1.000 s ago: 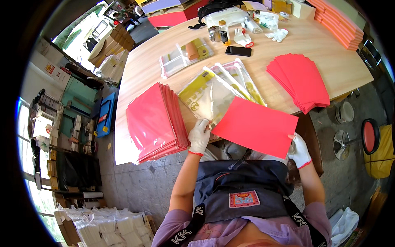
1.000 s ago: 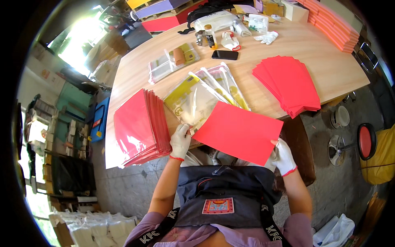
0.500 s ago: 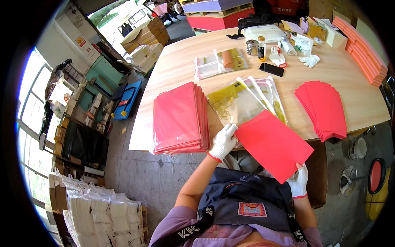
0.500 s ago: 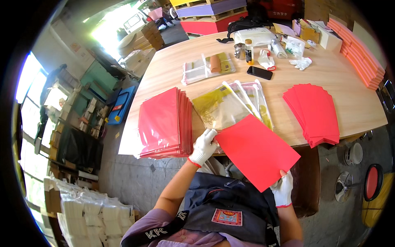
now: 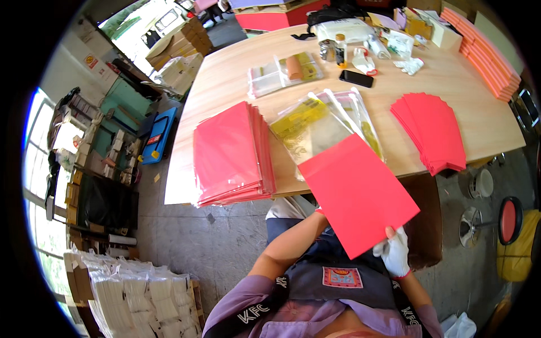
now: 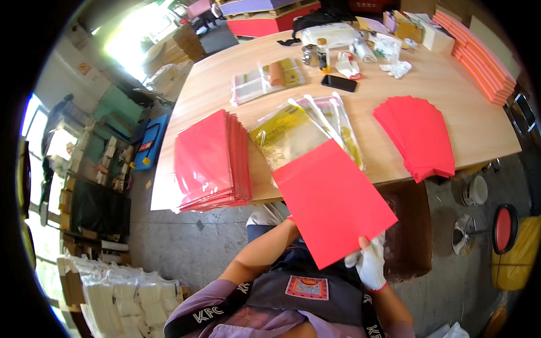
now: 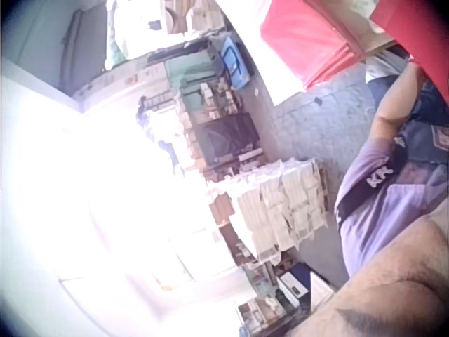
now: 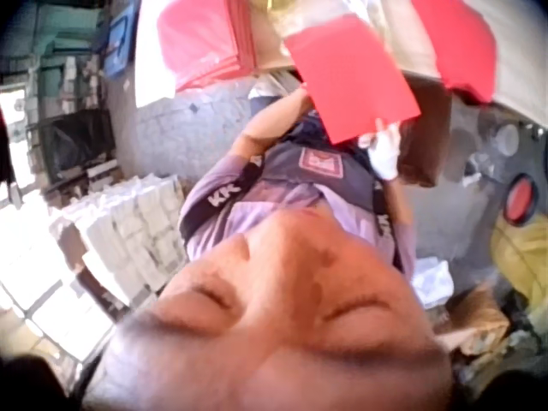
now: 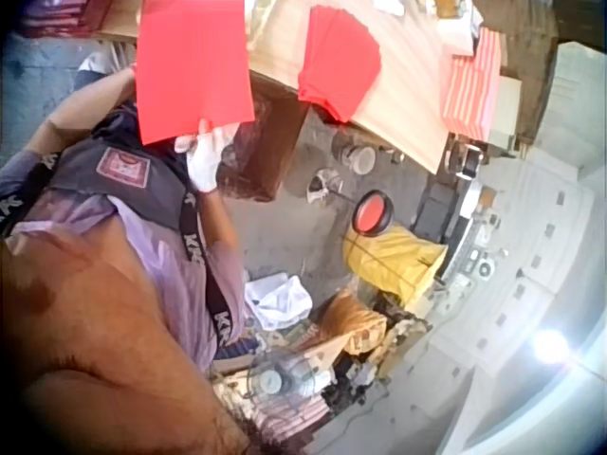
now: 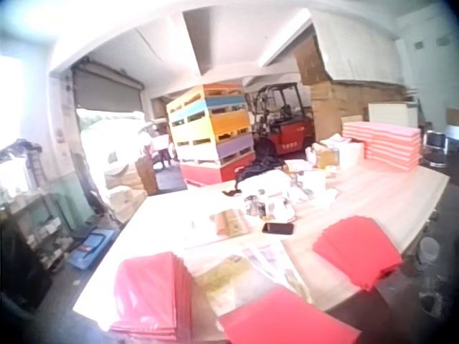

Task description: The person repeatedly picks up red envelopes from a stack on the table, places them into clear plastic sleeves, and then stacks the packaged envelopes on the right side of the table. The process is continuous and repetitive throughout the video.

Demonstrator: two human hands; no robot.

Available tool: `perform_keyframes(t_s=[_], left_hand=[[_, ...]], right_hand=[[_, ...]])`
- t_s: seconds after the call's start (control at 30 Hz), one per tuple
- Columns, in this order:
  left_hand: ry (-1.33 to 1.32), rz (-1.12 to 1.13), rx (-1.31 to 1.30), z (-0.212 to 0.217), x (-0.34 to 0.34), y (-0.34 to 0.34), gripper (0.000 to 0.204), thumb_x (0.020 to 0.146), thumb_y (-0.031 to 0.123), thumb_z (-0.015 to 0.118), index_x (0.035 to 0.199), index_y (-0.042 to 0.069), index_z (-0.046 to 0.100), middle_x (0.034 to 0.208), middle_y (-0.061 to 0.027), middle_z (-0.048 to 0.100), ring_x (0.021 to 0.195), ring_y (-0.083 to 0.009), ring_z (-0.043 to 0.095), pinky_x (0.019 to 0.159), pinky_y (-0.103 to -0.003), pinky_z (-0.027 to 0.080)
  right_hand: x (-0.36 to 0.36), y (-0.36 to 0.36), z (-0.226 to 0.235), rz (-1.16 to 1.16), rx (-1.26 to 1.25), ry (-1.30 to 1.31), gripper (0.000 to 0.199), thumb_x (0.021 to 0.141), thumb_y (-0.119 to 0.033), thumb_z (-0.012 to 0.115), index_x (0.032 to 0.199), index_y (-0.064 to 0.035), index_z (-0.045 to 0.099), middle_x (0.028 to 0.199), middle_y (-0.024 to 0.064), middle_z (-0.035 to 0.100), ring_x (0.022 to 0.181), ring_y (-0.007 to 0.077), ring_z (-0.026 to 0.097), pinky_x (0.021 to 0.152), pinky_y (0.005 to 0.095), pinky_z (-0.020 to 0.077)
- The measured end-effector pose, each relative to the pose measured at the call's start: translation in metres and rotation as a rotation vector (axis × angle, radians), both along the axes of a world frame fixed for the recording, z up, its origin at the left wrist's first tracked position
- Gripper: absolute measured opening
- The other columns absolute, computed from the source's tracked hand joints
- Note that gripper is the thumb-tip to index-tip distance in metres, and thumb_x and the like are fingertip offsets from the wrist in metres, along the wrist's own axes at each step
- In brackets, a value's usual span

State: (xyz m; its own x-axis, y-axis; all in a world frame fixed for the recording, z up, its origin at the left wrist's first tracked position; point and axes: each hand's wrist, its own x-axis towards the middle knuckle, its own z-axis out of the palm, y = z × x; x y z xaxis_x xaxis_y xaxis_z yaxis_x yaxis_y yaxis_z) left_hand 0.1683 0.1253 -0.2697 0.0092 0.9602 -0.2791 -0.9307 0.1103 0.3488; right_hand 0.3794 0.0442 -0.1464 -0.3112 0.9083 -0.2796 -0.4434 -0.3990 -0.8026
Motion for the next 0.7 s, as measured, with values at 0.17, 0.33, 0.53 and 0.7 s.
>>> perform_keyframes(t_s=[0.17, 0.33, 0.53, 0.7], left_hand=[[0.141, -0.102, 0.025, -0.048, 0.031, -0.065, 0.035, 0.09, 0.019, 0.05, 0.122, 0.005, 0.042, 0.112, -0.0086, 0.053, 0.097, -0.0218, 0.056, 0.083, -0.035, 0.049], [0.605, -0.04, -0.191, -0.04, 0.033, -0.057, 0.017, 0.088, 0.012, 0.052, 0.103, 0.004, 0.054, 0.093, -0.0071, 0.059, 0.08, -0.0182, 0.059, 0.068, -0.031, 0.051], [0.684, -0.166, -0.211, -0.021, -0.024, -0.08, 0.027, 0.089, 0.012, 0.048, 0.113, 0.0, 0.049, 0.106, -0.0103, 0.058, 0.089, -0.021, 0.061, 0.072, -0.033, 0.054], [0.837, -0.143, -0.287, 0.027, -0.064, -0.093, 0.03, 0.09, 0.024, 0.053, 0.106, -0.001, 0.054, 0.098, -0.0103, 0.062, 0.083, -0.0196, 0.063, 0.068, -0.029, 0.052]], right_hand=[[-0.032, 0.024, -0.052, -0.015, -0.348, 0.106, 0.021, 0.089, -0.014, 0.053, 0.106, -0.0025, 0.048, 0.085, 0.0141, 0.061, 0.066, 0.0296, 0.065, 0.057, 0.0386, 0.0574], [-0.08, 0.072, -0.093, -0.117, -0.451, 0.587, 0.034, 0.094, -0.018, 0.041, 0.12, 0.003, 0.039, 0.108, 0.0186, 0.053, 0.097, 0.033, 0.058, 0.086, 0.0443, 0.0511], [-0.077, 0.065, -0.073, 0.475, -0.059, -0.108, 0.029, 0.094, -0.023, 0.044, 0.113, -0.0023, 0.051, 0.077, 0.0078, 0.062, 0.056, 0.0148, 0.06, 0.051, 0.0266, 0.0513], [-0.103, 0.067, -0.035, 0.581, 0.688, -0.913, 0.014, 0.086, -0.017, 0.052, 0.096, -0.0087, 0.058, 0.067, 0.0066, 0.062, 0.055, 0.0154, 0.059, 0.051, 0.0287, 0.0441]])
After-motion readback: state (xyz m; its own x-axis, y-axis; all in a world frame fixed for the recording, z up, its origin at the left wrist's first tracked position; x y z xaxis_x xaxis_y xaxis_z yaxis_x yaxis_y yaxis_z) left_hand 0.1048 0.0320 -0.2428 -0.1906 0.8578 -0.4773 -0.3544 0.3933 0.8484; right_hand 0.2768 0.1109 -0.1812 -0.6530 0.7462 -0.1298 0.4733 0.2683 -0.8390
